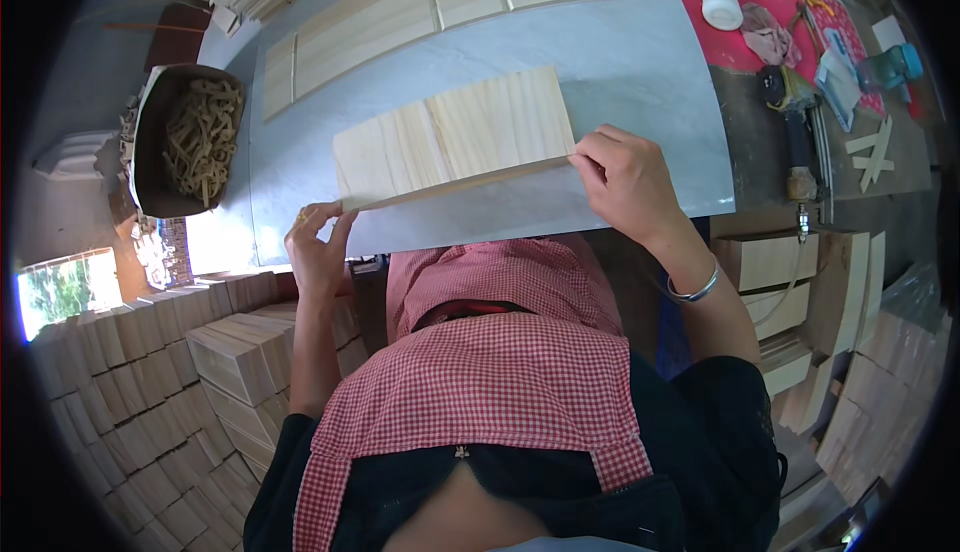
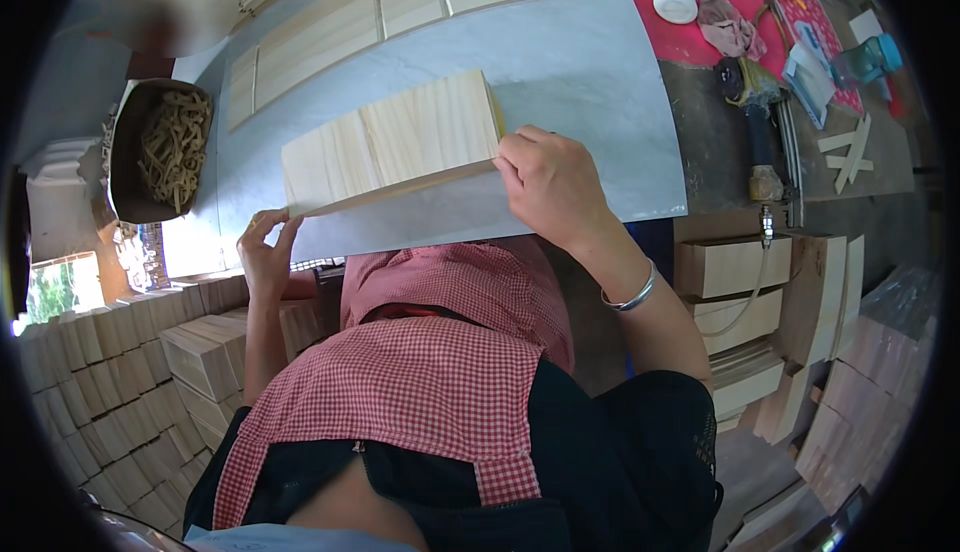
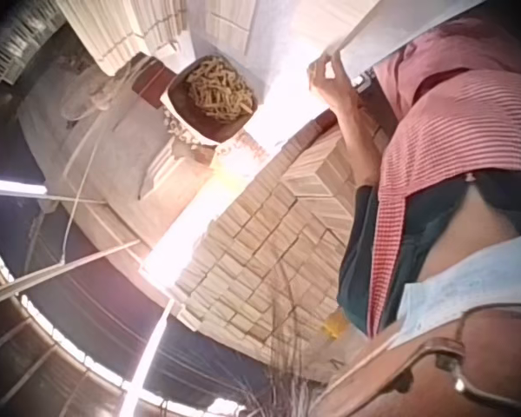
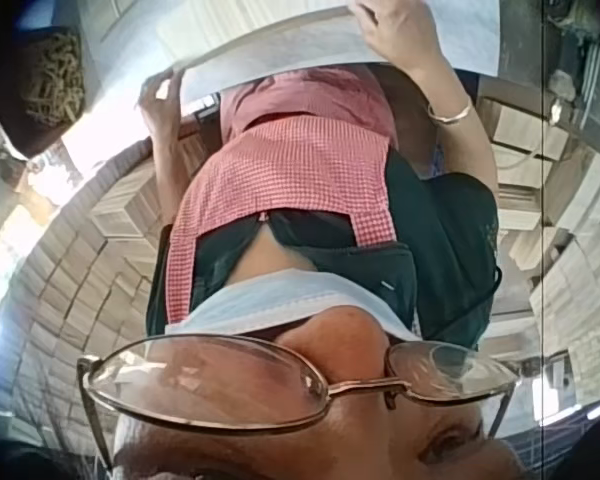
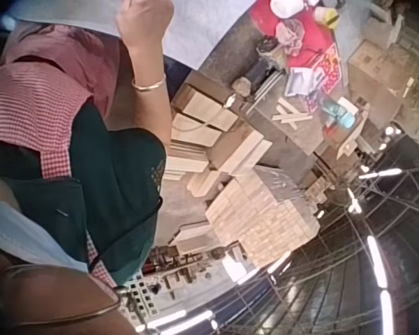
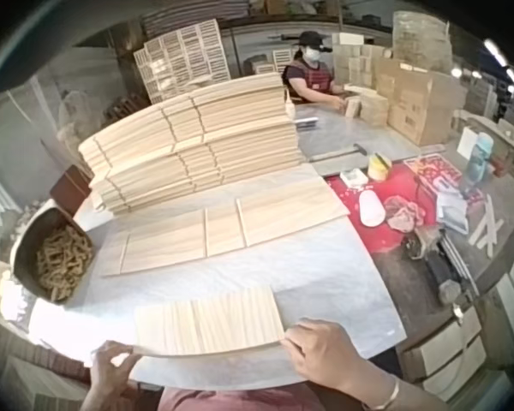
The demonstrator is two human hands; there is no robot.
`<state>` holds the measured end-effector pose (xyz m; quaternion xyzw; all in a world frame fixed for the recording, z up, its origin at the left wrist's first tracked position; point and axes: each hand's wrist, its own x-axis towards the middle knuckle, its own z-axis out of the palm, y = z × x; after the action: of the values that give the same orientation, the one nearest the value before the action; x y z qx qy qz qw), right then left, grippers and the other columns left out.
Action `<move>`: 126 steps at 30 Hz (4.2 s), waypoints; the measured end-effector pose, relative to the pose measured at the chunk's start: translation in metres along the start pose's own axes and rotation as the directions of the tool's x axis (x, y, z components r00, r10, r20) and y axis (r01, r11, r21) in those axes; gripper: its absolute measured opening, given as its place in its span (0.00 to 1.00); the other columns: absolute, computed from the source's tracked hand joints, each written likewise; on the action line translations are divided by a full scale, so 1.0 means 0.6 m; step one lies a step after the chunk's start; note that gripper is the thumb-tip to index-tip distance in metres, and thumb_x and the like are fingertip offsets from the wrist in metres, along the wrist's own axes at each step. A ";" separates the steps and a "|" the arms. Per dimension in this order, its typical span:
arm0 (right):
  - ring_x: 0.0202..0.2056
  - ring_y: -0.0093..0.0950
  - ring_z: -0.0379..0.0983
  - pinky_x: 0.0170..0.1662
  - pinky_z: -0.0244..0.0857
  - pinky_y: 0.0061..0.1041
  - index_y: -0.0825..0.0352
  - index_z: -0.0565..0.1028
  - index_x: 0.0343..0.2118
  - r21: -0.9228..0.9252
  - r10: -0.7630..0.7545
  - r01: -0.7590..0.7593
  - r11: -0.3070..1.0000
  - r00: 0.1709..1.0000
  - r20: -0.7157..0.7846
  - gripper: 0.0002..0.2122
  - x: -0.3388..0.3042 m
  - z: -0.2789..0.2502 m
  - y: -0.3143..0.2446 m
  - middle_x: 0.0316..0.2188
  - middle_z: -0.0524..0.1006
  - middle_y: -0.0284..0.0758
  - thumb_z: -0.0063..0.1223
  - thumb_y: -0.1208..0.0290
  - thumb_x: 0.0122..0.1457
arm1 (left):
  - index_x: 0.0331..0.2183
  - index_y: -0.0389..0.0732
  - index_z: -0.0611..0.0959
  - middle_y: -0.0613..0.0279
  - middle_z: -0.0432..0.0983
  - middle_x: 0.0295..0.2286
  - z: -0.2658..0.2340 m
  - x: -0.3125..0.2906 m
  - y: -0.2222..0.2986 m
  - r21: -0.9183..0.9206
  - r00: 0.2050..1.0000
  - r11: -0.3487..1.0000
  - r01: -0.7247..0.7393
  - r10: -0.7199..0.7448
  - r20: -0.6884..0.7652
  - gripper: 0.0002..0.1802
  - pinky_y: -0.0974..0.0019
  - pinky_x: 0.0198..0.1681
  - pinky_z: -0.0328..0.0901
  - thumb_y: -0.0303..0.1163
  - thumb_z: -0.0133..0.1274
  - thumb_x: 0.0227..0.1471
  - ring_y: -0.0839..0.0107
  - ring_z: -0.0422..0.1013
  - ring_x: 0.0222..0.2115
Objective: Assembling small wooden boxes by gluing panels and securing them with a nail gun.
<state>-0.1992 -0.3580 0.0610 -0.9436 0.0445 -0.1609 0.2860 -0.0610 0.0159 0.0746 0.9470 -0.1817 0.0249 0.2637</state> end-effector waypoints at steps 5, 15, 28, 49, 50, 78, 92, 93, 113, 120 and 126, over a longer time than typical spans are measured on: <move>0.21 0.28 0.66 0.27 0.61 0.25 0.69 0.79 0.33 0.254 0.065 -0.064 0.965 0.998 0.005 0.05 0.004 -0.019 0.022 0.24 0.74 0.33 0.59 0.82 0.54 | 0.37 0.35 0.86 0.56 0.82 0.39 -0.039 0.023 0.042 0.255 0.986 0.962 -0.101 0.063 0.152 0.14 0.64 0.41 0.70 0.27 0.67 0.46 0.62 0.77 0.36; 0.28 0.29 0.70 0.34 0.69 0.25 0.70 0.79 0.40 0.294 0.177 -0.068 0.953 0.915 -0.363 0.09 0.076 0.066 0.007 0.32 0.74 0.35 0.62 0.81 0.55 | 0.36 0.41 0.78 0.49 0.62 0.62 0.123 0.133 0.256 -0.091 0.702 0.749 -0.656 0.651 0.290 0.31 0.44 0.63 0.55 0.49 0.74 0.35 0.49 0.63 0.59; 0.31 0.29 0.71 0.36 0.69 0.26 0.70 0.77 0.39 0.433 0.303 -0.130 0.892 0.883 -0.358 0.09 0.082 0.086 -0.004 0.33 0.74 0.35 0.61 0.83 0.55 | 0.28 0.44 0.74 0.52 0.71 0.56 0.178 0.155 0.270 -0.219 0.689 0.726 -0.652 0.688 0.227 0.29 0.47 0.59 0.57 0.42 0.76 0.29 0.52 0.67 0.54; 0.40 0.36 0.73 0.44 0.70 0.34 0.68 0.75 0.53 -0.118 0.150 -0.243 0.963 0.844 -0.515 0.18 0.003 -0.068 0.119 0.43 0.77 0.41 0.60 0.73 0.59 | 0.27 0.44 0.74 0.55 0.72 0.52 0.176 0.154 0.261 -0.195 0.721 0.741 -0.643 0.671 0.171 0.24 0.54 0.55 0.60 0.44 0.69 0.32 0.55 0.69 0.48; 0.41 0.39 0.74 0.45 0.70 0.36 0.68 0.75 0.52 -0.223 0.093 -0.259 0.940 0.822 -0.562 0.18 -0.025 -0.105 0.171 0.44 0.77 0.43 0.60 0.71 0.59 | 0.26 0.44 0.74 0.55 0.73 0.52 0.179 0.155 0.262 -0.190 0.714 0.734 -0.652 0.679 0.173 0.23 0.54 0.55 0.60 0.45 0.69 0.32 0.55 0.69 0.49; 0.26 0.28 0.70 0.32 0.65 0.25 0.70 0.81 0.32 -0.010 0.002 -0.003 1.000 0.990 -0.138 0.05 0.030 0.020 -0.001 0.27 0.78 0.32 0.63 0.82 0.51 | 0.25 0.43 0.76 0.54 0.74 0.50 0.207 0.171 0.248 -0.154 0.777 0.771 -0.618 0.629 0.032 0.23 0.56 0.53 0.62 0.47 0.69 0.34 0.56 0.70 0.45; 0.25 0.27 0.69 0.30 0.64 0.23 0.70 0.82 0.31 -0.055 -0.004 0.004 0.998 1.000 0.013 0.03 0.046 -0.003 0.008 0.26 0.77 0.32 0.62 0.82 0.53 | 0.23 0.43 0.73 0.54 0.74 0.52 0.204 0.170 0.255 -0.168 0.800 0.802 -0.573 0.592 0.096 0.24 0.56 0.54 0.62 0.46 0.69 0.34 0.56 0.69 0.47; 0.25 0.27 0.69 0.30 0.64 0.23 0.70 0.82 0.31 -0.052 -0.005 0.006 0.999 1.000 0.017 0.03 0.043 -0.007 0.015 0.26 0.77 0.32 0.62 0.82 0.53 | 0.23 0.43 0.73 0.54 0.74 0.52 0.205 0.171 0.255 -0.160 0.800 0.801 -0.576 0.593 0.092 0.24 0.56 0.54 0.62 0.46 0.69 0.34 0.56 0.69 0.47; 0.24 0.36 0.75 0.30 0.71 0.34 0.75 0.75 0.42 -0.278 0.801 -0.799 0.534 0.583 -0.136 0.16 -0.048 -0.317 0.323 0.27 0.78 0.45 0.62 0.70 0.55 | 0.34 0.41 0.86 0.55 0.76 0.50 0.199 0.168 0.250 -0.104 0.813 0.817 -0.568 0.576 0.084 0.26 0.57 0.54 0.60 0.48 0.67 0.34 0.59 0.70 0.46; 0.12 0.20 0.65 0.15 0.60 0.19 0.73 0.77 0.33 0.078 0.750 -0.746 0.661 0.660 -0.043 0.10 -0.022 -0.247 0.001 0.15 0.73 0.32 0.64 0.71 0.56 | 0.32 0.41 0.84 0.55 0.74 0.52 0.196 0.168 0.251 -0.106 0.820 0.827 -0.552 0.562 0.107 0.24 0.57 0.54 0.60 0.48 0.67 0.34 0.58 0.69 0.47; 0.12 0.19 0.62 0.16 0.59 0.18 0.70 0.76 0.32 0.125 0.672 -0.683 0.720 0.731 0.120 0.09 -0.005 -0.191 -0.128 0.14 0.71 0.28 0.62 0.70 0.60 | 0.39 0.42 0.86 0.56 0.77 0.42 0.207 0.170 0.252 -0.074 0.811 0.813 -0.578 0.582 0.064 0.29 0.57 0.52 0.61 0.50 0.67 0.35 0.59 0.70 0.44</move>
<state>-0.2405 -0.3535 0.1927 -0.8405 0.3636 -0.0170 0.4014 -0.0257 -0.2012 0.0567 0.8397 -0.4732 0.0599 0.2597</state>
